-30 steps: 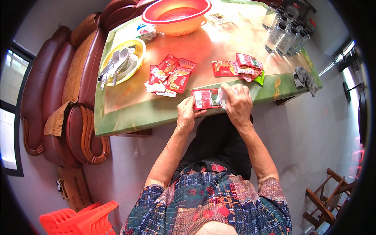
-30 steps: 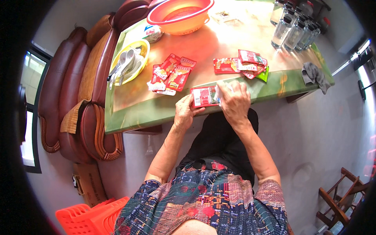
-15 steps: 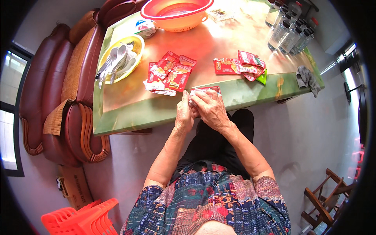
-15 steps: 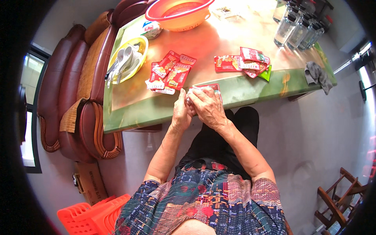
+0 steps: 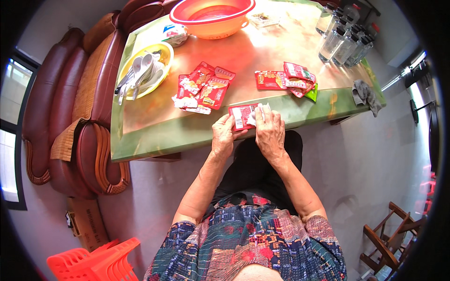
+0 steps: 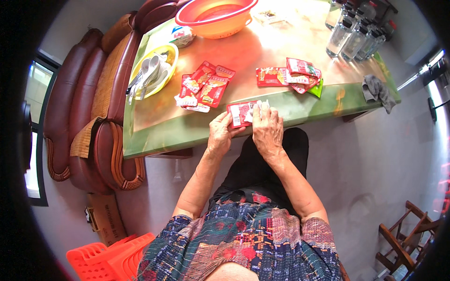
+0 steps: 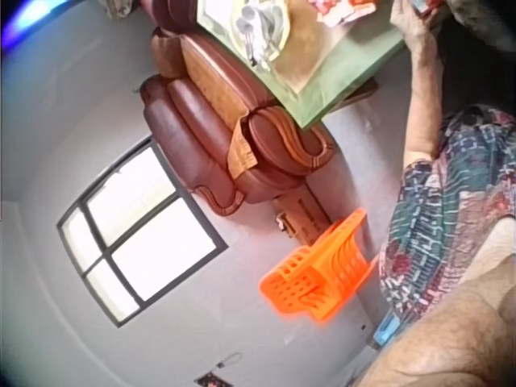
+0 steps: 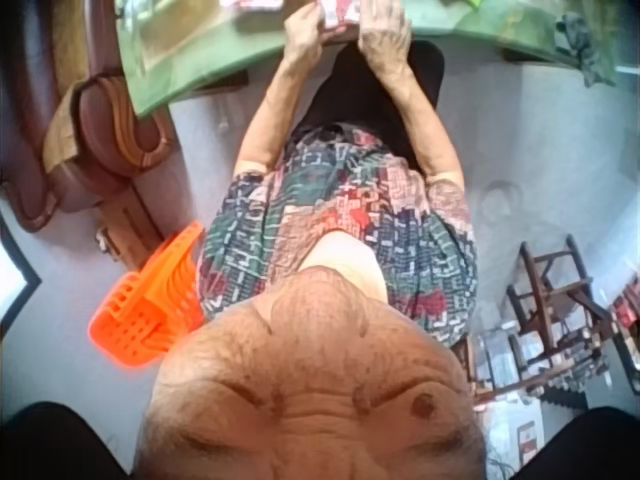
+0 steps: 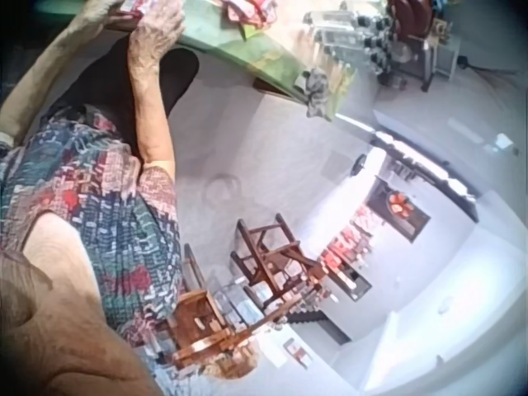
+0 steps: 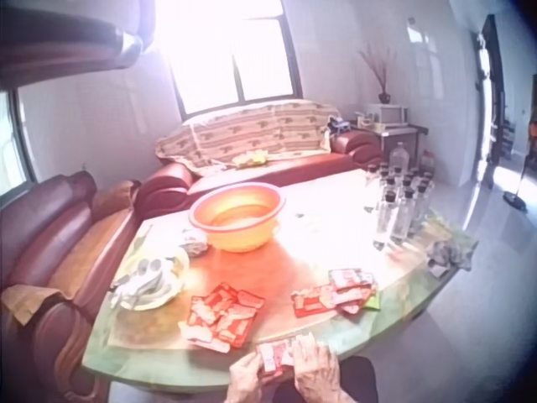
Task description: The person sits on the floor and repeatedly wipes the surface of small red packets with a white cloth. They pick up each packet, wipe it on both sides, and place it back on the floor.
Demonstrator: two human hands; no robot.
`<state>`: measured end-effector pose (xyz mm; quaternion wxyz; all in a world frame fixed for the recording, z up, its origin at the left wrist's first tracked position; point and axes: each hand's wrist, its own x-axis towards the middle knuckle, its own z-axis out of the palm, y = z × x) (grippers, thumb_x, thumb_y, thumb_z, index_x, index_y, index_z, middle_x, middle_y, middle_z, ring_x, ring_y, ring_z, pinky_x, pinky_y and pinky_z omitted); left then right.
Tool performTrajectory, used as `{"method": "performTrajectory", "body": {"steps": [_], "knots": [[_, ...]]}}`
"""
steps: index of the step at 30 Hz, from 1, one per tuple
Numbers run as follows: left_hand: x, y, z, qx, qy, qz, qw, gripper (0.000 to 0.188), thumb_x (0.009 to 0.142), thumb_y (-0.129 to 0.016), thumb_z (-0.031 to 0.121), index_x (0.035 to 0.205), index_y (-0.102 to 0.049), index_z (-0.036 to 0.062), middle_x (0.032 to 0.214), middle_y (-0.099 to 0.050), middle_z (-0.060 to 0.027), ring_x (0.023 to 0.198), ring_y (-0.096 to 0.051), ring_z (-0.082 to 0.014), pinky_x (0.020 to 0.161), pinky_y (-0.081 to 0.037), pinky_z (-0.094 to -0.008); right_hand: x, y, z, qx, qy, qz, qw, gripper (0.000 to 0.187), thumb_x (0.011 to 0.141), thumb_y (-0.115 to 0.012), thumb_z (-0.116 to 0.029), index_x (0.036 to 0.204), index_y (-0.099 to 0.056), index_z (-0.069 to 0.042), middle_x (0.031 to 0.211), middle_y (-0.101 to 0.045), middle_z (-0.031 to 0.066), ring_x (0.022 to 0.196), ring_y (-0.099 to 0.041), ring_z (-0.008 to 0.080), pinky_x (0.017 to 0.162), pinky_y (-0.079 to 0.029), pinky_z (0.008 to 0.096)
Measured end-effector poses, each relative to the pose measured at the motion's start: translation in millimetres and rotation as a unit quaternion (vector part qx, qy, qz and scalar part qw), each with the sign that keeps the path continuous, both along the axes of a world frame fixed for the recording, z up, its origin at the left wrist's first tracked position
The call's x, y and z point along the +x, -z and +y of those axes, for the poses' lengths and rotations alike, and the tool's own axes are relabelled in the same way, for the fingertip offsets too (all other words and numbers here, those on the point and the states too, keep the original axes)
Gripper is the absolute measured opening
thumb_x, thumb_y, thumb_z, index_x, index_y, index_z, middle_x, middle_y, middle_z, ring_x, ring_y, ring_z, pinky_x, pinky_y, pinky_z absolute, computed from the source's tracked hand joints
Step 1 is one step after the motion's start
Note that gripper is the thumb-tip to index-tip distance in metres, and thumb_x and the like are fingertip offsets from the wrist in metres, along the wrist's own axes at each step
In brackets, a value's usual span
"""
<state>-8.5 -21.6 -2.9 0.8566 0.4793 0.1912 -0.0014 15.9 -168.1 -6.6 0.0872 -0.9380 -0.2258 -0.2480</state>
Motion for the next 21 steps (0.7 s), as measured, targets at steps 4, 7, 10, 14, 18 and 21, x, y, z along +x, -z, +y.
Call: {"method": "performTrajectory", "body": {"steps": [4,7,10,14,18,21], "knots": [[-1.0,0.8,1.1,0.007,0.008,-0.005,1.000,0.028,0.099,-0.049,0.019,0.118,-0.057,-0.0010,0.101,-0.067,-0.0098,0.085,-0.068,-0.0161,0.070,-0.060,-0.0313,-16.9,-3.2,0.3,0.014,-0.042,0.003,0.999,0.040,0.079,-0.061,-0.013,0.116,-0.060,0.000,0.121,-0.056,0.0119,0.104,-0.052,0.0275,0.085,-0.045,0.0384],[-2.2,0.8,2.0,0.003,0.013,-0.010,1.000,0.028,0.100,-0.049,0.020,0.118,-0.057,0.0001,0.100,-0.067,-0.0089,0.084,-0.068,-0.0158,0.070,-0.060,-0.0319,-12.4,-10.0,10.3,0.066,-0.085,0.049,0.993,0.038,0.078,-0.062,-0.012,0.114,-0.061,-0.001,0.120,-0.056,0.0122,0.105,-0.052,0.0287,0.087,-0.045,0.0401],[-0.2,-0.6,1.1,-0.007,0.012,-0.007,1.000,0.031,0.101,-0.047,0.026,0.117,-0.058,0.0015,0.099,-0.066,-0.0079,0.083,-0.067,-0.0158,0.069,-0.059,-0.0325,2.4,-13.7,25.5,0.082,-0.091,0.081,0.989,0.036,0.078,-0.062,-0.014,0.113,-0.062,-0.003,0.121,-0.057,0.0132,0.107,-0.052,0.0304,0.089,-0.044,0.0421],[5.0,18.4,15.9,-0.052,0.025,-0.007,0.998,0.038,0.102,-0.042,0.036,0.115,-0.057,0.0035,0.099,-0.065,-0.0064,0.084,-0.066,-0.0151,0.067,-0.057,-0.0326,18.0,-9.6,43.9,0.115,-0.139,0.060,0.982,0.035,0.080,-0.062,-0.017,0.112,-0.063,-0.005,0.120,-0.059,0.0128,0.110,-0.053,0.0311,0.090,-0.043,0.0440],[5.2,23.1,15.9,-0.075,0.002,0.007,0.997,0.040,0.102,-0.042,0.040,0.112,-0.058,0.0048,0.099,-0.065,-0.0055,0.086,-0.064,-0.0140,0.070,-0.055,-0.0315,8.7,-8.4,34.1,0.146,-0.228,0.045,0.961,0.030,0.079,-0.063,-0.016,0.107,-0.066,-0.009,0.117,-0.062,0.0082,0.107,-0.055,0.0289,0.089,-0.044,0.0429],[4.8,20.3,19.9,-0.065,0.044,0.009,0.997,0.039,0.102,-0.042,0.038,0.112,-0.059,0.0041,0.102,-0.065,-0.0075,0.087,-0.065,-0.0157,0.071,-0.055,-0.0318,3.6,-2.9,12.9,0.147,-0.255,0.027,0.955,0.030,0.075,-0.065,-0.011,0.106,-0.068,-0.011,0.118,-0.061,0.0050,0.105,-0.055,0.0276,0.087,-0.045,0.0395]]}}
